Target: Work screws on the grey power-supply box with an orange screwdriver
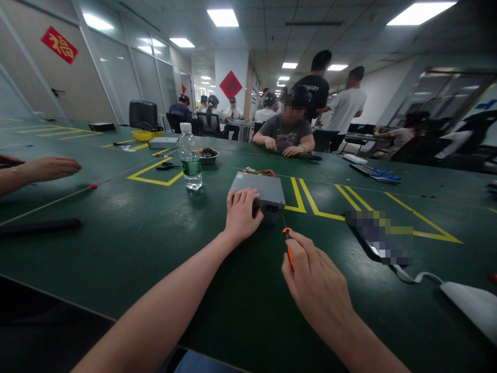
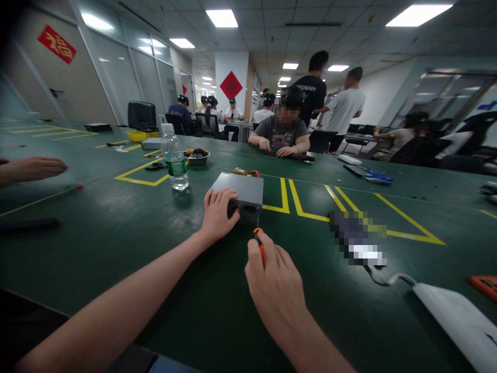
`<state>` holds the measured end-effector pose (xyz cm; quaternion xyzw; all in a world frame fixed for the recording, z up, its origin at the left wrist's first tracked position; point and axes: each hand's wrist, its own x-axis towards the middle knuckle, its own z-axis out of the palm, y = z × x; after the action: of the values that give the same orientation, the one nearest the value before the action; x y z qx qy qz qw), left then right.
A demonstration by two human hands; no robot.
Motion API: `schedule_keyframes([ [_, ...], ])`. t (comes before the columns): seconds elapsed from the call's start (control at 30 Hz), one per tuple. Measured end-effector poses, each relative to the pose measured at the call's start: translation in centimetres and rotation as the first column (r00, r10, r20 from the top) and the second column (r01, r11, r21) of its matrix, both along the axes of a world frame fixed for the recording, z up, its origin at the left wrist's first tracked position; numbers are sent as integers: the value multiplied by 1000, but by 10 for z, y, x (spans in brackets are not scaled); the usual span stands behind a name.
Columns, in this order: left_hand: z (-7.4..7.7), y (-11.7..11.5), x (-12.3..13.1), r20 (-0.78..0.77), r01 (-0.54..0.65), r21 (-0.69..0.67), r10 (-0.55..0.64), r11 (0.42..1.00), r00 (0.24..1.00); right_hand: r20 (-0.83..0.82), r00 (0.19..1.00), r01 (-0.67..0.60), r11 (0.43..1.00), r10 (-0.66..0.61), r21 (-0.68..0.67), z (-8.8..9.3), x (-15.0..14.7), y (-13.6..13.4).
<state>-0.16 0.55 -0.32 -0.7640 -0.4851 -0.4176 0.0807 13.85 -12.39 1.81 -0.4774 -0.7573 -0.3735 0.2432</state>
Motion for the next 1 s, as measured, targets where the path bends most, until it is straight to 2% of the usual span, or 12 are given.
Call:
schedule_keyframes([
  [0.13, 1, 0, 0, -6, -4, -9, 4, 1000, 1000, 3, 998, 61, 996, -62, 65, 4, 8, 2],
  [0.23, 1, -1, 0, -2, -5, -4, 5, 1000, 1000, -12, 997, 81, 995, -80, 66, 7, 13, 2],
  [0.43, 0, 1, 0, 9, -10, 4, 10, 1000, 1000, -13, 999, 34, 999, -35, -23, 5, 10, 3],
  [0.53, 0, 1, -1, 7, -8, 8, 8, 1000, 1000, -57, 998, 21, 1000, -21, -6, 5, 12, 3],
  [0.63, 0, 1, -1, 6, -11, 5, 11, 1000, 1000, -105, 994, -40, 999, 41, 2, 6, 15, 3],
  [0.77, 0, 1, 0, 10, -7, 3, 7, 1000, 1000, -112, 986, -132, 988, 123, -82, 2, 12, 7],
  [0.87, 0, 1, -1, 14, -3, 10, 3, 1000, 1000, -96, 987, -137, 983, 125, -122, -3, 10, 11],
  [1.0, 0, 1, -1, 13, 2, 12, -2, 1000, 1000, -93, 989, -125, 986, 115, -110, -5, 9, 14],
])
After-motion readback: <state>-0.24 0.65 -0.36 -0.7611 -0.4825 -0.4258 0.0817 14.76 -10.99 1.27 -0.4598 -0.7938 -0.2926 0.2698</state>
